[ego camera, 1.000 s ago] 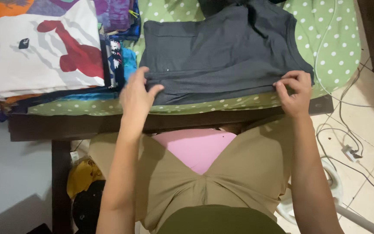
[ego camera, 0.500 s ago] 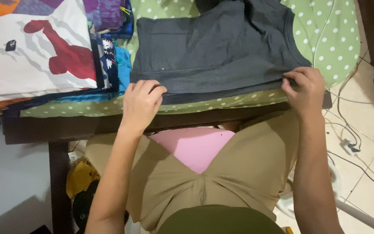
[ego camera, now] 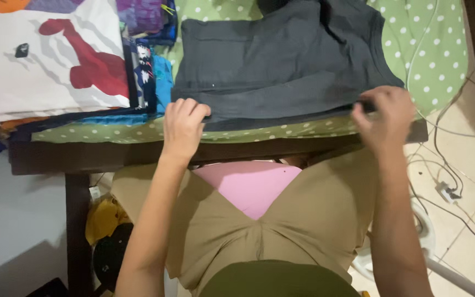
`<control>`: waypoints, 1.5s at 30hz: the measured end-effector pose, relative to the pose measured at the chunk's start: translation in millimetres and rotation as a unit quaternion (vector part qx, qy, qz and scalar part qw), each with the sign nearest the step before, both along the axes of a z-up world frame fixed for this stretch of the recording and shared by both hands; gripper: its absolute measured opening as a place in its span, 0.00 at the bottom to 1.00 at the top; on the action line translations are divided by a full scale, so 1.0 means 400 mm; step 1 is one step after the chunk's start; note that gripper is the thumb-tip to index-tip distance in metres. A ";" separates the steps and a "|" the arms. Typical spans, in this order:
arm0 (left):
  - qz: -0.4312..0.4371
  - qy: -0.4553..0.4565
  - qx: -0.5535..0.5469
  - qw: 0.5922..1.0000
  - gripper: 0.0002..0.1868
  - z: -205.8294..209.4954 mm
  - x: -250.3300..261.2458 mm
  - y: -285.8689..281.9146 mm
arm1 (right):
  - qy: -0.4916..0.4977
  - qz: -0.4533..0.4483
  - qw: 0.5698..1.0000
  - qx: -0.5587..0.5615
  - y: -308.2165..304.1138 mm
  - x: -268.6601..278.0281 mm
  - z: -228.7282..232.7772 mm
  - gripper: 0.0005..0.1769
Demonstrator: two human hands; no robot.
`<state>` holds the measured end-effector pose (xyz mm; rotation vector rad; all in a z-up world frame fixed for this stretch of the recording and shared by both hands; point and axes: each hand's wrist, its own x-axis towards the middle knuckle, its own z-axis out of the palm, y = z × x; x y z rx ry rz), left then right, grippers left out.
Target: The person folds several garments one by one on a green polka-dotted ironing board. They handle a white t-shirt with a red graphic, a dark gray short, a green t-shirt with a cartoon print, beige shorts, and dark blue shorts, smoothing and folding each before stacking them.
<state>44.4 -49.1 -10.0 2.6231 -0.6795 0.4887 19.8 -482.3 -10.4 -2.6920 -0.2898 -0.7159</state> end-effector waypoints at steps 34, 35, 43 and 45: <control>0.241 0.168 -0.667 0.685 0.15 -0.234 -0.037 -0.149 | 0.452 0.316 0.713 0.433 0.678 0.309 -0.152 0.20; 0.252 0.153 -0.635 0.714 0.14 -0.238 -0.038 -0.159 | 0.429 0.300 0.721 0.454 0.678 0.314 -0.162 0.21; 0.246 0.100 -0.677 0.686 0.13 -0.288 -0.074 -0.157 | 0.370 0.215 0.749 0.505 0.722 0.367 -0.222 0.21; 0.221 0.096 -0.670 0.702 0.15 -0.295 -0.078 -0.139 | 0.376 0.251 0.734 0.506 0.718 0.370 -0.230 0.18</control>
